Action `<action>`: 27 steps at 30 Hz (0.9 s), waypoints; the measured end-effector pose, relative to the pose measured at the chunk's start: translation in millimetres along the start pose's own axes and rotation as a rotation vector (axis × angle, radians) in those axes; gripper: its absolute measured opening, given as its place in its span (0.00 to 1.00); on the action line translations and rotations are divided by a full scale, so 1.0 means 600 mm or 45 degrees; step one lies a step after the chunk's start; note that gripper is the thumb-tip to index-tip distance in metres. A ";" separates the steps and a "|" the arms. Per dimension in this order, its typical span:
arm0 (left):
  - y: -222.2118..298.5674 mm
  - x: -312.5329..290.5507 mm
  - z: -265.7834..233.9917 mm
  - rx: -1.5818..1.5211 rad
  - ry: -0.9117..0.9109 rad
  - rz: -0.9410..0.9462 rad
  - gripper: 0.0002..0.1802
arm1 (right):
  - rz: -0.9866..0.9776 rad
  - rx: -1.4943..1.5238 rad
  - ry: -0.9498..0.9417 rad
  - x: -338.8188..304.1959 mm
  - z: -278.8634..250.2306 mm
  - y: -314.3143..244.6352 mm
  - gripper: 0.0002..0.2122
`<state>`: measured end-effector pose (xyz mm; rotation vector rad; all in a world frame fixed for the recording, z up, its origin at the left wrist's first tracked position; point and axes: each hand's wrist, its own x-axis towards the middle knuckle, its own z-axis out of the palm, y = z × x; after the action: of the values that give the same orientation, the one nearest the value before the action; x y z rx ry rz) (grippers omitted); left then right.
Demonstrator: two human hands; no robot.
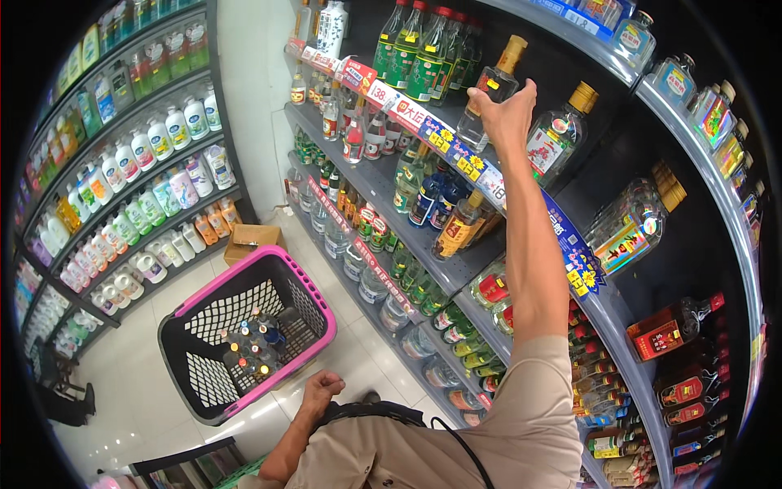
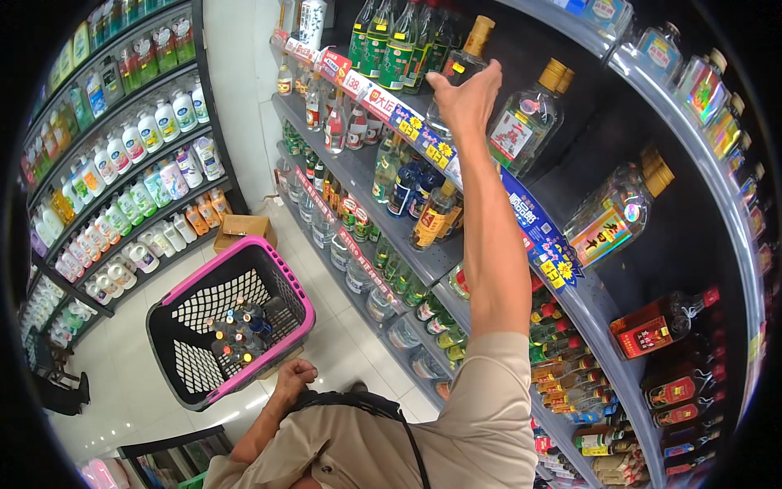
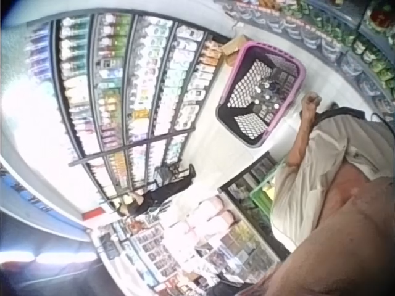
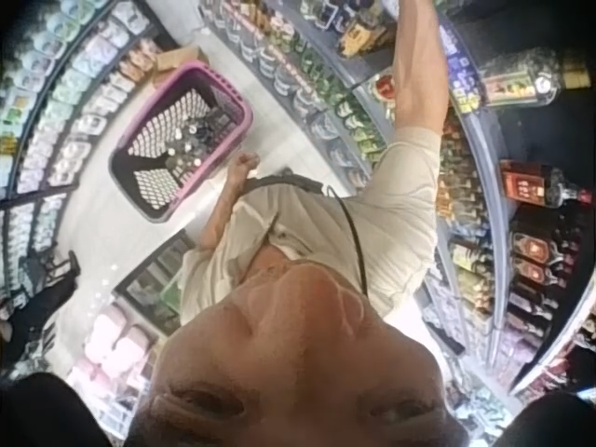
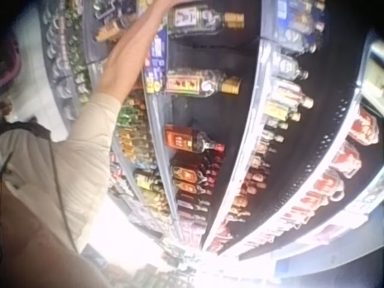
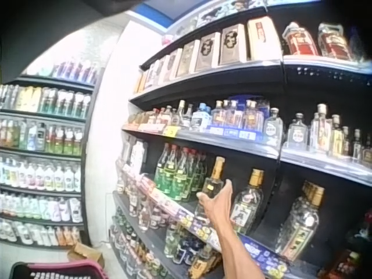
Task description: Picking various glass bottles of beverages and condiments from supermarket shelves and placing them into a shopping basket.
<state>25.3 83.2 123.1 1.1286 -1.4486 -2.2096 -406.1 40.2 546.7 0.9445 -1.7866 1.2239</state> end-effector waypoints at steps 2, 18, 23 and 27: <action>0.002 -0.009 -0.019 -0.015 0.040 -0.007 0.06 | 0.155 -0.155 0.047 0.015 0.038 0.034 0.49; -0.010 -0.009 -0.071 -0.211 0.200 0.028 0.02 | 0.441 -0.024 -0.171 0.057 0.054 0.070 0.44; -0.012 -0.008 -0.065 -0.219 0.190 0.007 0.02 | 0.087 0.130 -0.013 0.053 0.028 0.044 0.41; 0.028 0.005 -0.071 -0.187 0.163 0.300 0.02 | -0.248 0.337 0.120 0.018 0.023 -0.055 0.32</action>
<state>50.9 45.7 127.8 0.9771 -1.2727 -2.0073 -383.9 16.5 565.5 1.1609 -1.4456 1.3752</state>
